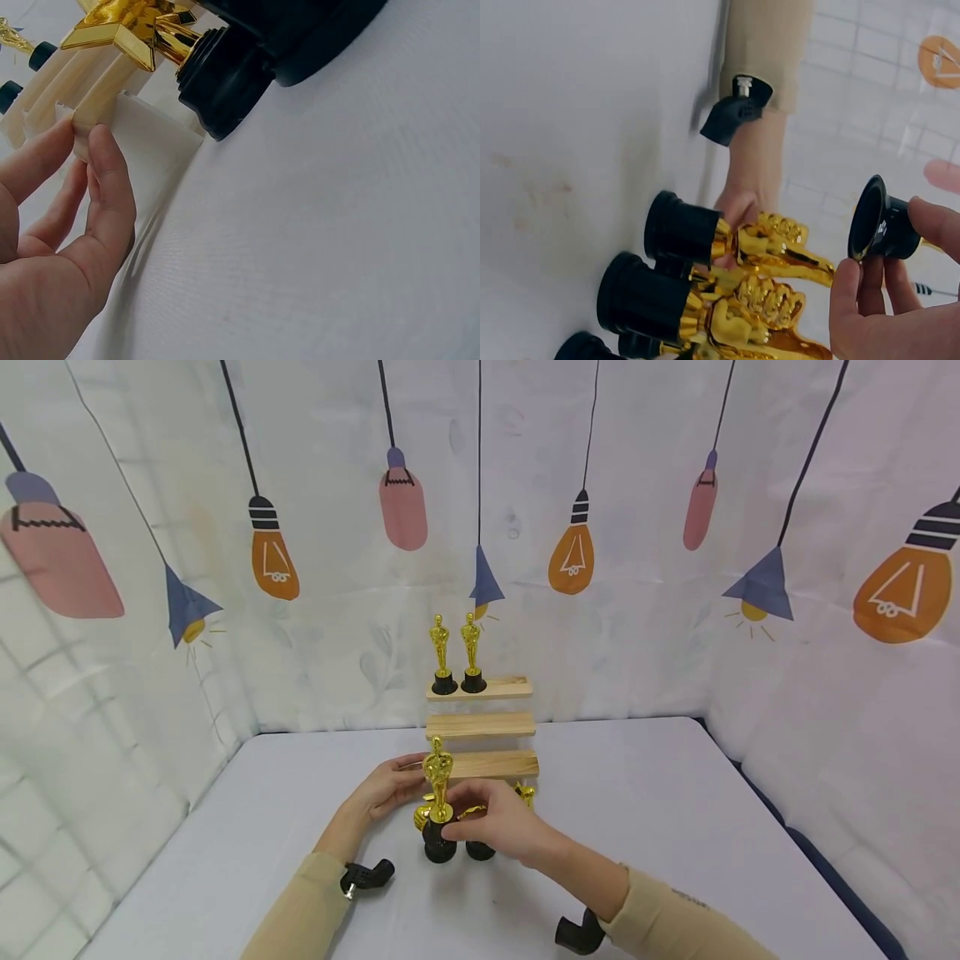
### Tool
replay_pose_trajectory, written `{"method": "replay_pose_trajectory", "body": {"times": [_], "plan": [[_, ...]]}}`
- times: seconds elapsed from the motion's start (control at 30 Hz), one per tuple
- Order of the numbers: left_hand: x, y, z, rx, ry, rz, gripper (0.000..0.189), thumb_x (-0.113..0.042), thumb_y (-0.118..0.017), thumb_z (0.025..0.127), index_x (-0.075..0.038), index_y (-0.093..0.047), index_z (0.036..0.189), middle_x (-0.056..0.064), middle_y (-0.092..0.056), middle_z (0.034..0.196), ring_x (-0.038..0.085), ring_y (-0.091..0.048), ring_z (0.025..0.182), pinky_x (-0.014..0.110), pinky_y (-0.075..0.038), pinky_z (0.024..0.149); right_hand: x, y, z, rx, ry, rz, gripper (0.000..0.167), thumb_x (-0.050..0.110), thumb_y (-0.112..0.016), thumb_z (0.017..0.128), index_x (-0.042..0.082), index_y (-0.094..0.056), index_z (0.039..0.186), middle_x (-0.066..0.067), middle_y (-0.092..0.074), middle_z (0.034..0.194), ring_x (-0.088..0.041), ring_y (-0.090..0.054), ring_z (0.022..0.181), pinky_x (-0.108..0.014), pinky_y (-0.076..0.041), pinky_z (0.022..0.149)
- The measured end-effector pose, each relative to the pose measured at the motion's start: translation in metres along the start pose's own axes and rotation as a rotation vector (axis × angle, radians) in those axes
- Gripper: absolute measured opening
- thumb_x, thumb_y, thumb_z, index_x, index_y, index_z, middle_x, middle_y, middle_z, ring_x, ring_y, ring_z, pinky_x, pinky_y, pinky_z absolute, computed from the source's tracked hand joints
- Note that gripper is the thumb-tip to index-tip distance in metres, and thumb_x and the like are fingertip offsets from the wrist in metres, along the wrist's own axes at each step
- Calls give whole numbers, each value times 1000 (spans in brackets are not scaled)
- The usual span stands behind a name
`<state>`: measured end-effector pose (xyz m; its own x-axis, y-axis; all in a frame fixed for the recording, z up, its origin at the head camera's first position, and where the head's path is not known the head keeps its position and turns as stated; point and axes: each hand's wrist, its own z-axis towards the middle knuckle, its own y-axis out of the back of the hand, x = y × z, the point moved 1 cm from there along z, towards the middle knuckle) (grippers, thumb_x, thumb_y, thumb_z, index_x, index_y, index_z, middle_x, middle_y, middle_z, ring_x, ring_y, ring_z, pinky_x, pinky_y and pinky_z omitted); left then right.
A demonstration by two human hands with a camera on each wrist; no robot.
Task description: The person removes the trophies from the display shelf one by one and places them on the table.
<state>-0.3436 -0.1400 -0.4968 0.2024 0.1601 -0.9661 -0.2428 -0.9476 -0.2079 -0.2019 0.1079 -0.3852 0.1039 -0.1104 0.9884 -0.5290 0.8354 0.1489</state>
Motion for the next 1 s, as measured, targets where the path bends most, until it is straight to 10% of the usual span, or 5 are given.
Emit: {"method": "replay_pose_trajectory", "body": {"times": [1.0], "plan": [[1,0,0,15,-6,-21,51,1,-65,99,7,-47,147,22,-59,133,22,-68,105,31,-58,86,-46,-29,-6,22,-90,-10,30,-2,-81,84,0,-69,111,-4,-68,104,-21,-64,98,-27,-56,84]]}}
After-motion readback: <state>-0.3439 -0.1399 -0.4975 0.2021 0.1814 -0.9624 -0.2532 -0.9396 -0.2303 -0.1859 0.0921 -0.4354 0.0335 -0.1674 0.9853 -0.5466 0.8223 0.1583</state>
